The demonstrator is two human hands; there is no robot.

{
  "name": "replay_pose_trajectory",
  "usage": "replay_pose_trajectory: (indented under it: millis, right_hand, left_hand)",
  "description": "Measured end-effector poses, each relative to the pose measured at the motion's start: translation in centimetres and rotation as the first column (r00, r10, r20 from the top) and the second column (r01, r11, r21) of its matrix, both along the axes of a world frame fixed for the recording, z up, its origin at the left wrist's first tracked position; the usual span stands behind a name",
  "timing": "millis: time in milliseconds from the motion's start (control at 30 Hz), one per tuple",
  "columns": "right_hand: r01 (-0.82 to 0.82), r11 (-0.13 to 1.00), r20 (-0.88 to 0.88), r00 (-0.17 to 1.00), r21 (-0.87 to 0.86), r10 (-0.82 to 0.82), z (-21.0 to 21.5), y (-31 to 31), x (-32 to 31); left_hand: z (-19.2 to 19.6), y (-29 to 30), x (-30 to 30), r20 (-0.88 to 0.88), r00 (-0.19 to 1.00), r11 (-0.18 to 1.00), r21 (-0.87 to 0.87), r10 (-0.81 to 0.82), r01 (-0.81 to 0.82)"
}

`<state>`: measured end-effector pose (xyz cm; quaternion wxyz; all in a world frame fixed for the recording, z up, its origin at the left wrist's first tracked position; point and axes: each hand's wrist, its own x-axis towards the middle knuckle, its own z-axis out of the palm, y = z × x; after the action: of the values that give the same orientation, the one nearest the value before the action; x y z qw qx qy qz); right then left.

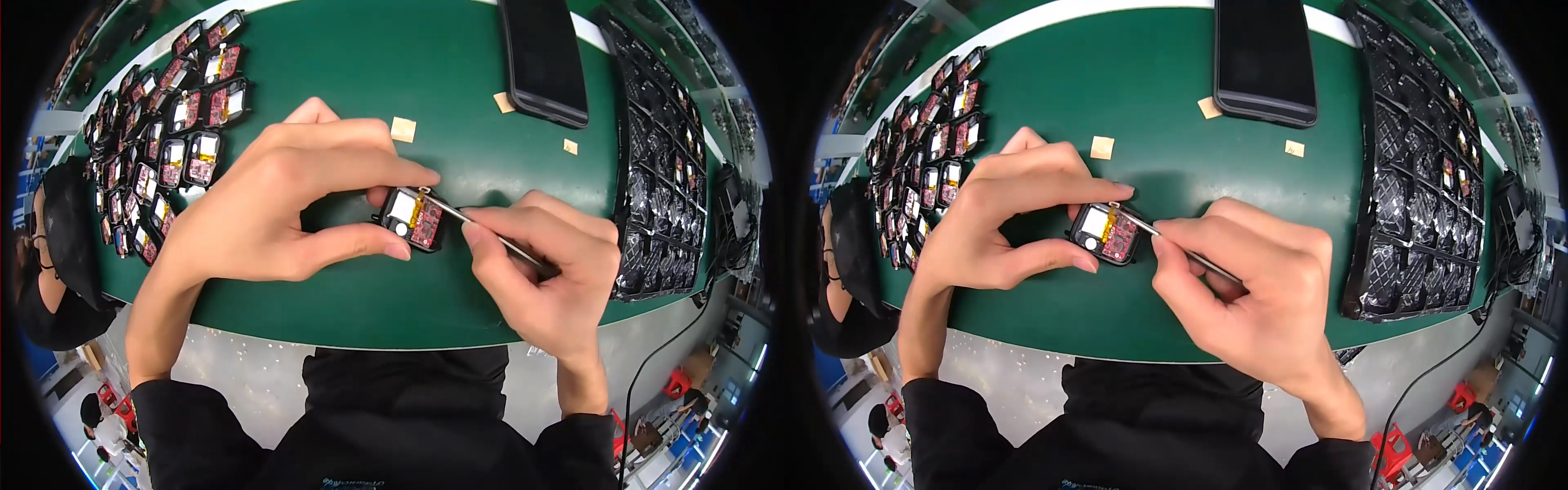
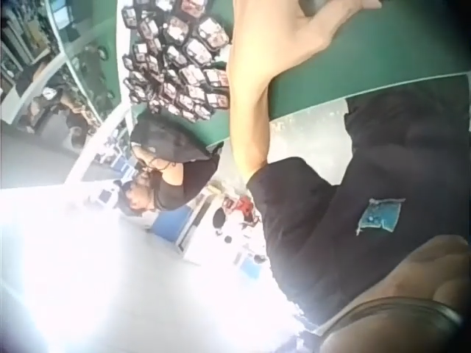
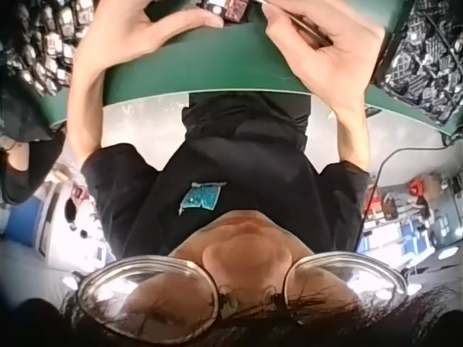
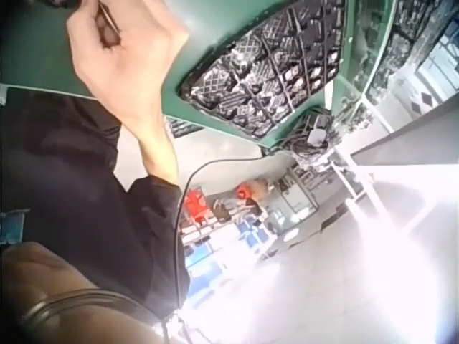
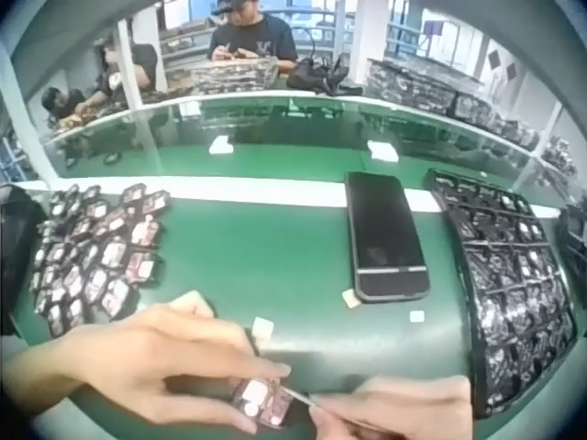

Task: The recorder is using tweezers to assemble small electronic components into casings on a green workbench.

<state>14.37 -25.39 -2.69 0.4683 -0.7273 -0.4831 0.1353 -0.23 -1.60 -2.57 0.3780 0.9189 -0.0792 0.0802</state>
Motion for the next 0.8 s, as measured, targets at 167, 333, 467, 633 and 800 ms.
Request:
replay_pose_trajectory:
  millis: [167, 333, 467, 633, 800]
  right_hand:
    - [0.027, 1.0, -0.03, 0.999, 0.009, -0.027, -0.1, -0.2, 0.1]
    - [0.044, 0.998, 0.129, 0.99, 0.043, -0.049, 0.0, -0.7, -0.2]
    - [0.038, 0.995, 0.241, 0.969, 0.095, -0.06, -0.6, -0.6, -0.5]
    - [0.03, 0.998, 0.251, 0.967, 0.06, -0.044, -0.6, -0.3, -0.7]
    - [0.014, 1.0, 0.156, 0.988, 0.025, -0.017, 0.1, -0.6, -0.4]
  left_hand:
    - [0.3, 0.0, 0.1, 0.007, 1.0, 1.0, 0.023, -0.021, 0.021]
    - [0.4, -0.3, 0.0, -0.03, 0.998, 0.998, -0.019, 0.062, -0.063]
    - [0.3, -0.1, 0.1, 0.01, 1.0, 0.999, 0.038, 0.029, -0.029]
    - [0.2, 0.2, 0.1, -0.033, 0.999, 0.999, 0.026, 0.021, -0.02]
    - [0.7, 0.9, 0.2, -0.096, 0.995, 1.0, -0.022, -0.002, 0.0]
